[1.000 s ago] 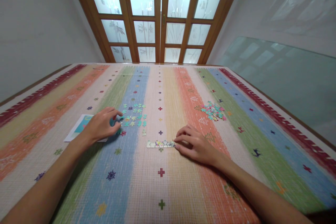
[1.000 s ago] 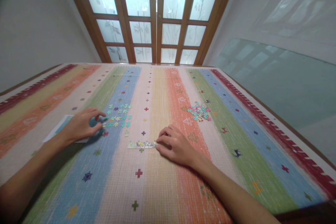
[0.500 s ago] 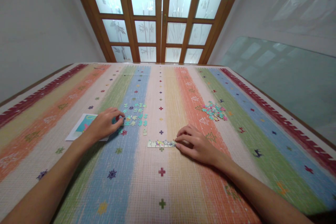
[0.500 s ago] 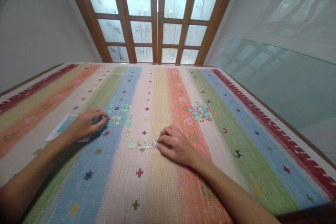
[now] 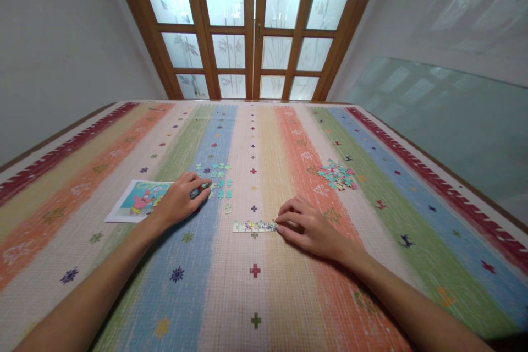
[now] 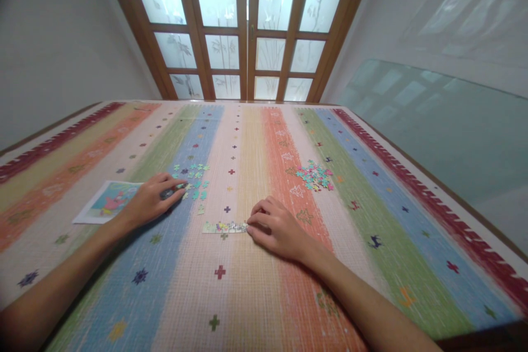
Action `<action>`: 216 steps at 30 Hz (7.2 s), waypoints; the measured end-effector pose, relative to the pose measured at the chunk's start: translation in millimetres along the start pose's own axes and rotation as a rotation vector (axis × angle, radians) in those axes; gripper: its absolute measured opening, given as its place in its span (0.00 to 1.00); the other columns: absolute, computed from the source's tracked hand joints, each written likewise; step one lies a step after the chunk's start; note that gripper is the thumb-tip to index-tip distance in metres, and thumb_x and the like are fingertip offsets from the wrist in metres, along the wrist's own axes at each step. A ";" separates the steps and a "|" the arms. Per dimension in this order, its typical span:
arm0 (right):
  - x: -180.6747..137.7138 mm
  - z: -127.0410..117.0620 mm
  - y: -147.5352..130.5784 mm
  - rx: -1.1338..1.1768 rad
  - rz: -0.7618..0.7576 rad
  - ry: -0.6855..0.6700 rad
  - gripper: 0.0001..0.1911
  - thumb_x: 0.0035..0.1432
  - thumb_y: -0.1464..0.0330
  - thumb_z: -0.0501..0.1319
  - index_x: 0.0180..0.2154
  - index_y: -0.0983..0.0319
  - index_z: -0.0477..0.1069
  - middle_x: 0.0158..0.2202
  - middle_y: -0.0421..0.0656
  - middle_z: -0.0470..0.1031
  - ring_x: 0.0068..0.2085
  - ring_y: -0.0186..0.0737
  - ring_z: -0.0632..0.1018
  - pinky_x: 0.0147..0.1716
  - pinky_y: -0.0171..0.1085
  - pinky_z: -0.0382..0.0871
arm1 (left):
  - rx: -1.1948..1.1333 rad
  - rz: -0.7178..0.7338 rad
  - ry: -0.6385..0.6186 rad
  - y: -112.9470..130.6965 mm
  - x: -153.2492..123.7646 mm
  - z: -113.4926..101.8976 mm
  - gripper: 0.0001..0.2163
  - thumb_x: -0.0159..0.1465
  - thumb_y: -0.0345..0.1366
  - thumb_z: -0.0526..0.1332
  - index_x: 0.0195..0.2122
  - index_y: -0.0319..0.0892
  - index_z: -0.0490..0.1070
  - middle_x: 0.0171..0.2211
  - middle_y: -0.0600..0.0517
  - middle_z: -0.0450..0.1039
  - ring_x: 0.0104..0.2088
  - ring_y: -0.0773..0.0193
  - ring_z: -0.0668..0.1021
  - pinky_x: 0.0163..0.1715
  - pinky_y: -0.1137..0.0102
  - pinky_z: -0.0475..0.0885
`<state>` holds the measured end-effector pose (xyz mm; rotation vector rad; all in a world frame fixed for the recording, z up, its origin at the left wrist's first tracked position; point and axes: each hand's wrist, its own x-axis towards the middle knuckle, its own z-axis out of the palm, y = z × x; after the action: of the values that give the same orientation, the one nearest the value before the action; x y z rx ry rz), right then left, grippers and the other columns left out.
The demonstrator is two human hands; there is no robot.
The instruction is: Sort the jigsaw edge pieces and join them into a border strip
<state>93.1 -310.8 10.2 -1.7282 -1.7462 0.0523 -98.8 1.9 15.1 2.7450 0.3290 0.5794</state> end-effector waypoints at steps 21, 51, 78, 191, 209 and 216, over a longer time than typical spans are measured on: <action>0.0 0.0 0.4 0.020 -0.009 0.020 0.06 0.67 0.69 0.61 0.40 0.60 0.77 0.39 0.47 0.76 0.42 0.43 0.75 0.42 0.44 0.72 | -0.034 -0.004 -0.045 3.6 1.9 1.2 0.15 0.69 0.45 0.56 0.42 0.42 0.78 0.34 0.48 0.73 0.39 0.55 0.75 0.46 0.60 0.71; 0.4 0.0 0.9 0.014 -0.016 0.010 0.08 0.68 0.69 0.60 0.40 0.62 0.78 0.39 0.47 0.76 0.42 0.42 0.75 0.41 0.43 0.72 | -0.032 -0.051 -0.002 1.6 3.3 5.7 0.12 0.67 0.42 0.57 0.38 0.42 0.78 0.34 0.49 0.72 0.38 0.56 0.75 0.45 0.60 0.71; 0.4 -0.9 0.7 0.018 -0.004 0.001 0.08 0.68 0.69 0.59 0.40 0.61 0.78 0.39 0.47 0.76 0.42 0.42 0.75 0.43 0.43 0.72 | -0.009 -0.018 0.048 9.3 2.0 11.0 0.14 0.69 0.45 0.57 0.45 0.43 0.78 0.43 0.46 0.72 0.47 0.52 0.74 0.54 0.54 0.70; 0.1 -1.3 4.1 -0.003 -0.060 -0.001 0.10 0.68 0.72 0.57 0.40 0.62 0.78 0.40 0.48 0.76 0.42 0.42 0.76 0.42 0.43 0.73 | 0.228 -0.035 -0.076 -36.2 -3.0 -20.7 0.22 0.69 0.45 0.49 0.53 0.39 0.74 0.49 0.41 0.79 0.50 0.45 0.75 0.53 0.50 0.70; -0.8 -1.9 3.2 0.011 -0.038 -0.005 0.10 0.68 0.72 0.57 0.42 0.61 0.78 0.40 0.48 0.76 0.42 0.42 0.76 0.42 0.44 0.74 | 0.213 -0.012 -0.063 -33.5 -1.6 -17.7 0.20 0.65 0.31 0.49 0.53 0.40 0.75 0.46 0.42 0.81 0.49 0.46 0.76 0.49 0.53 0.70; -1.3 -1.7 2.4 0.003 -0.023 -0.021 0.10 0.68 0.72 0.57 0.42 0.60 0.78 0.41 0.48 0.76 0.42 0.42 0.76 0.43 0.44 0.74 | 0.244 0.018 -0.065 -22.7 -2.5 -14.1 0.18 0.68 0.37 0.50 0.53 0.41 0.74 0.46 0.42 0.81 0.49 0.46 0.76 0.49 0.53 0.69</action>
<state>95.9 -312.5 9.8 -1.7105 -1.7802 0.0628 -110.6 25.8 18.5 2.9963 0.3821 0.4810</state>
